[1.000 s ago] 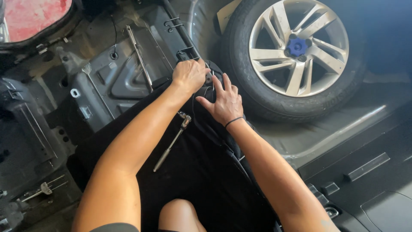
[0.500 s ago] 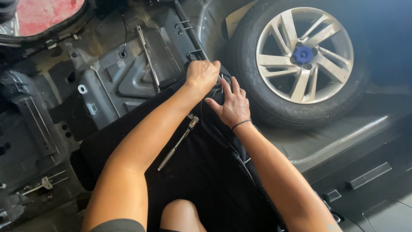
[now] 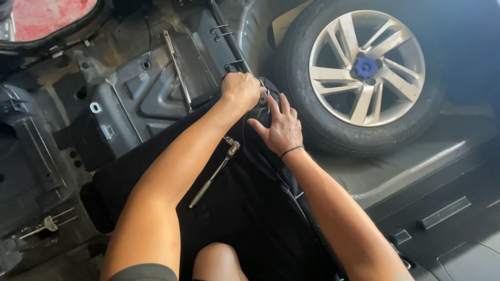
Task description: The person uses a ratchet wrench to tighten bolts on a black fabric cover inside a car trunk. They then adjust the cover and secure it with clips.
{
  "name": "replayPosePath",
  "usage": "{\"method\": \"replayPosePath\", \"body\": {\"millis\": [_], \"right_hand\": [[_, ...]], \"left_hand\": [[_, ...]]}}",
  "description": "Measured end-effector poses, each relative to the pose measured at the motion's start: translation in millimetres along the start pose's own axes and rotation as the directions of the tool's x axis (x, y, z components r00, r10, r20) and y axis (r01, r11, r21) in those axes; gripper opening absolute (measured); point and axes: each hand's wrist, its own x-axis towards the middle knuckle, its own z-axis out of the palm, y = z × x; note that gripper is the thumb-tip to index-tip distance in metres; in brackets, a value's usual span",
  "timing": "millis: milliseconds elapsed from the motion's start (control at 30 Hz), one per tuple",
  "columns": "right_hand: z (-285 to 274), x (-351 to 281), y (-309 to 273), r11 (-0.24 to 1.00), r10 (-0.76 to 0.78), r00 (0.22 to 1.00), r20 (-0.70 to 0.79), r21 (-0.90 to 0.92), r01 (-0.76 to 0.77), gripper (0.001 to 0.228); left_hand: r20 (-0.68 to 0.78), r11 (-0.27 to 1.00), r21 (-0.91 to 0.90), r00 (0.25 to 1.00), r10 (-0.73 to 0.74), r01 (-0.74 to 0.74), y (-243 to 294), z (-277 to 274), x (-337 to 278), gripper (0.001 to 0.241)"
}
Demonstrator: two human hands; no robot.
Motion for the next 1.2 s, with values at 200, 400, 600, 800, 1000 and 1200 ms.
{"method": "replayPosePath", "body": {"millis": [200,400,600,800,1000,1200], "right_hand": [[-2,-1,-3,1.000,0.004,1.000,-0.001,-0.014,-0.004,0.085],[-2,1,-1,1.000,0.011,0.999,0.031,0.018,-0.012,0.086],[-2,1,-4,1.000,0.013,0.999,0.036,0.012,-0.013,0.087],[4,2,-2,1.000,0.014,0.999,0.043,0.008,-0.014,0.090],[7,1,-2,1.000,0.018,0.998,0.057,-0.005,-0.017,0.090],[3,1,-4,1.000,0.001,0.999,0.048,-0.001,-0.001,0.086]], "left_hand": [[-0.125,0.997,-0.021,0.989,0.072,-0.076,7,-11,-7,0.026],[-0.105,1.000,-0.008,0.994,-0.009,0.008,11,-15,-14,0.028],[-0.030,0.996,-0.024,0.996,-0.081,0.081,8,-1,-6,0.043],[-0.270,0.999,0.021,0.962,-0.028,0.035,8,39,7,0.021],[-0.255,1.000,-0.021,0.967,-0.021,0.016,14,12,-11,0.025],[-0.225,0.988,-0.028,0.962,-0.155,0.153,14,36,4,0.030]]}}
